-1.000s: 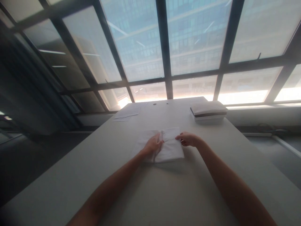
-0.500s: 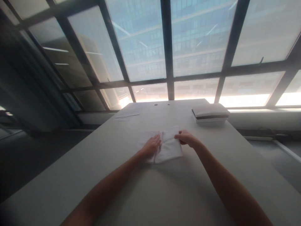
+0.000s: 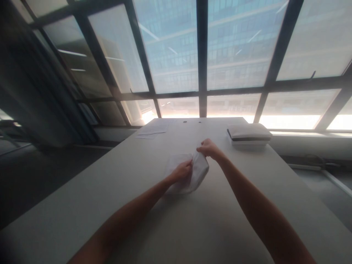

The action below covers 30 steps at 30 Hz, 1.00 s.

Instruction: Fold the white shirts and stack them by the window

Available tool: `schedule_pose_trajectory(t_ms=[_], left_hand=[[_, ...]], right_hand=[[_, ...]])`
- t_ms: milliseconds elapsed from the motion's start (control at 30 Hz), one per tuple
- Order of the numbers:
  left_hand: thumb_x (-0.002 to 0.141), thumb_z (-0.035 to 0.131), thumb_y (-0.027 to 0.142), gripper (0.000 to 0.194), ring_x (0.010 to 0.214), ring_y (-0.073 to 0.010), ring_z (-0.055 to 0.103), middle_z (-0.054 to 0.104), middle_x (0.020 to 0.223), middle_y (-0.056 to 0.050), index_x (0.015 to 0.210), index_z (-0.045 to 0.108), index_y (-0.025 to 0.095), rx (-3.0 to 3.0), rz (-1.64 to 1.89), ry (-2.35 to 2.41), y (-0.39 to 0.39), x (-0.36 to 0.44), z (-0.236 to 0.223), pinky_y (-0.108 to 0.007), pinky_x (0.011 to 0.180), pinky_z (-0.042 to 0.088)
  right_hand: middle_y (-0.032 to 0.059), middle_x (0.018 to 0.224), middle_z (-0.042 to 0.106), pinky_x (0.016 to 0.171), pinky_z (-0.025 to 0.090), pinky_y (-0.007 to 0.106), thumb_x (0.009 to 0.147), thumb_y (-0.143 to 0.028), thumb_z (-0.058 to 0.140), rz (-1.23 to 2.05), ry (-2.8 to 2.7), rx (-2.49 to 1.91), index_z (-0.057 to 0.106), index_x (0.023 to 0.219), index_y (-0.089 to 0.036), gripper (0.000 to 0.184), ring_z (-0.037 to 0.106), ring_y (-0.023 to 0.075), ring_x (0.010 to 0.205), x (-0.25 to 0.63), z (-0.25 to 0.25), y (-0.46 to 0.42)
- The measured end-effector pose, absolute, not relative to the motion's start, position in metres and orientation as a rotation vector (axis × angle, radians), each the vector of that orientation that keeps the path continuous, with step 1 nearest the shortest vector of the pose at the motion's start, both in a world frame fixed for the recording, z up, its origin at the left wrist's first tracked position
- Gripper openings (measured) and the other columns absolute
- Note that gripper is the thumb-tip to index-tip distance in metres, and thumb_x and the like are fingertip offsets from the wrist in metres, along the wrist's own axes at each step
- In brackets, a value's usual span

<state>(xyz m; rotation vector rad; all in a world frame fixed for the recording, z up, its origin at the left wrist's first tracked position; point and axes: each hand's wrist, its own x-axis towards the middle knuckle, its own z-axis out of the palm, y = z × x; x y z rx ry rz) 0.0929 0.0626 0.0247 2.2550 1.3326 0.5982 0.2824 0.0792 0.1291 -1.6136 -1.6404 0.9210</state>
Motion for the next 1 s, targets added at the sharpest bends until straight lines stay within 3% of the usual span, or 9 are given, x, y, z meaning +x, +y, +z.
schedule_pose_trajectory(t_ms=[167, 300, 367, 467, 600, 667, 733, 867, 1000], left_hand=[[0.095, 0.047, 0.026, 0.048, 0.139, -0.0270, 0.046, 0.053, 0.148, -0.013, 0.141, 0.055, 0.016, 2.340, 0.712, 1.291, 0.031, 0.072, 0.026, -0.041, 0.118, 0.035], [0.098, 0.050, 0.030, 0.048, 0.148, -0.0288, 0.032, 0.045, 0.154, -0.012, 0.144, 0.051, 0.019, 2.620, 0.544, 1.047, -0.011, 0.067, 0.018, -0.049, 0.122, 0.025], [0.097, 0.053, 0.032, 0.044, 0.150, -0.0301, 0.027, 0.044, 0.155, -0.011, 0.140, 0.056, 0.021, 2.649, 0.559, 1.012, -0.019, 0.066, 0.019, -0.050, 0.123, 0.023], [0.097, 0.054, 0.032, 0.027, 0.141, -0.0296, 0.042, 0.058, 0.142, -0.008, 0.116, 0.071, 0.023, 2.549, 0.614, 0.901, -0.014, 0.060, 0.027, -0.045, 0.119, 0.031], [0.098, 0.046, 0.032, 0.034, 0.103, -0.0268, 0.068, 0.075, 0.107, -0.009, 0.099, 0.078, 0.018, 2.089, 0.662, 1.078, 0.005, 0.041, 0.039, -0.038, 0.096, 0.051], [0.098, 0.048, 0.036, 0.037, 0.093, -0.0256, 0.070, 0.076, 0.097, -0.009, 0.101, 0.078, 0.015, 1.930, 0.623, 1.137, 0.010, 0.033, 0.041, -0.036, 0.086, 0.054], [0.096, 0.053, 0.039, 0.034, 0.092, -0.0245, 0.070, 0.076, 0.100, -0.009, 0.102, 0.078, 0.017, 1.963, 0.560, 1.018, 0.009, 0.030, 0.041, -0.034, 0.085, 0.053], [0.092, 0.061, 0.033, 0.022, 0.105, -0.0242, 0.064, 0.071, 0.114, -0.009, 0.101, 0.078, 0.022, 2.322, 0.530, 0.720, -0.007, 0.036, 0.037, -0.035, 0.098, 0.048], [0.092, 0.062, 0.030, 0.025, 0.109, -0.0248, 0.057, 0.064, 0.122, -0.007, 0.115, 0.071, 0.027, 2.655, 0.431, 0.827, -0.024, 0.042, 0.035, -0.039, 0.101, 0.043]], right_hand=[[-0.0017, 0.047, 0.051, 0.044, 0.034, 0.021, 0.067, -0.018, 0.071, 0.728, -1.957, -1.664, 0.053, 0.056, -0.018, 0.021, 0.051, 0.0120, 0.047, 0.252, 0.145, 0.082], [0.0022, 0.053, 0.060, 0.053, 0.041, 0.023, 0.069, -0.022, 0.073, 0.634, -2.096, -1.798, 0.061, 0.064, -0.018, 0.013, 0.061, 0.0164, 0.056, 0.225, 0.155, 0.076], [0.0042, 0.059, 0.065, 0.058, 0.044, 0.024, 0.070, -0.022, 0.072, 0.571, -2.156, -1.835, 0.065, 0.070, -0.018, 0.008, 0.065, 0.0187, 0.064, 0.211, 0.158, 0.071], [0.0083, 0.072, 0.071, 0.064, 0.047, 0.025, 0.072, -0.024, 0.071, 0.468, -2.201, -1.865, 0.068, 0.080, -0.017, 0.011, 0.069, 0.0222, 0.077, 0.194, 0.162, 0.064], [0.0120, 0.084, 0.073, 0.067, 0.048, 0.026, 0.072, -0.022, 0.071, 0.451, -2.212, -1.898, 0.070, 0.088, -0.017, 0.017, 0.070, 0.0248, 0.086, 0.179, 0.163, 0.062], [0.0122, 0.083, 0.073, 0.067, 0.048, 0.027, 0.071, -0.022, 0.071, 0.479, -2.203, -1.899, 0.069, 0.085, -0.016, 0.015, 0.070, 0.0251, 0.084, 0.176, 0.163, 0.064], [0.0113, 0.079, 0.072, 0.066, 0.048, 0.028, 0.071, -0.021, 0.071, 0.511, -2.180, -1.898, 0.068, 0.079, -0.016, 0.010, 0.069, 0.0244, 0.081, 0.177, 0.164, 0.066], [0.0066, 0.062, 0.066, 0.060, 0.046, 0.027, 0.070, -0.020, 0.070, 0.563, -2.132, -1.891, 0.064, 0.066, -0.017, 0.007, 0.066, 0.0206, 0.066, 0.191, 0.164, 0.072], [0.0014, 0.050, 0.057, 0.051, 0.040, 0.024, 0.069, -0.020, 0.070, 0.646, -2.034, -1.776, 0.061, 0.060, -0.016, 0.013, 0.057, 0.0154, 0.053, 0.221, 0.151, 0.082]])
